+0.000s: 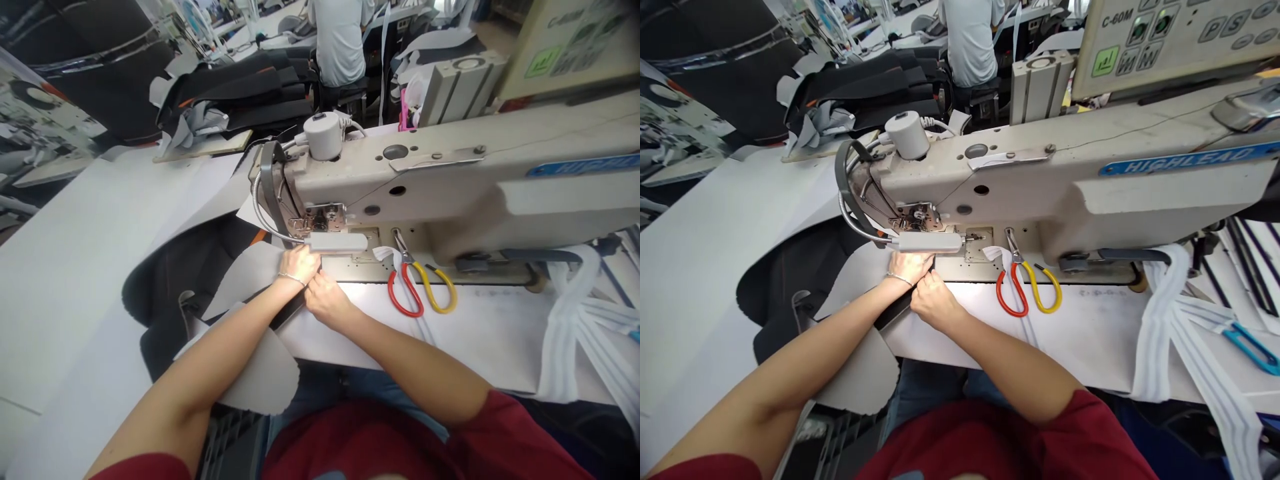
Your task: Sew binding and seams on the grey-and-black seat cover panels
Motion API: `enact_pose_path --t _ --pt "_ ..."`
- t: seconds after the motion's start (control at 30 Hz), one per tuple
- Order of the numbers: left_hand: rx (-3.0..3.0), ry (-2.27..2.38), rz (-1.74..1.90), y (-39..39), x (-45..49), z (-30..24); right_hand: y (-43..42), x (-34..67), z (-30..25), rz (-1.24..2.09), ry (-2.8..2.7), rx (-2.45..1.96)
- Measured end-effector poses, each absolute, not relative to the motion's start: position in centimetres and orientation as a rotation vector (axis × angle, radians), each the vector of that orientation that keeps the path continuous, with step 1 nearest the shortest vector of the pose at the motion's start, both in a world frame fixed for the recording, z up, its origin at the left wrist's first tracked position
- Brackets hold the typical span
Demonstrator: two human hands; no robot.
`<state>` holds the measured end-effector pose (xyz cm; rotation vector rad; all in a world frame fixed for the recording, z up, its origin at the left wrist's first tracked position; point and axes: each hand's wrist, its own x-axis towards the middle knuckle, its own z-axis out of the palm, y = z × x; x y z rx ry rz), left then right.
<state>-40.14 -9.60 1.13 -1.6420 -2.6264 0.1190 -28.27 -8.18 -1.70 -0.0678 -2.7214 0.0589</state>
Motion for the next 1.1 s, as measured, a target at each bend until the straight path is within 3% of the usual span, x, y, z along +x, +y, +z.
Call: enact_pose_path --t 0.37,1.1 --pt "-1.975 -2.571 0.486 -9.4 -39.8 3.3 -7.9 -28.0 -1.2 0.114 -2.708 -0.101" --pt "-1.719 -2.875 0.183 -8.4 -39.9 1.4 -5.6 -28.6 -1.5 0.334 -2.702 -0.127"
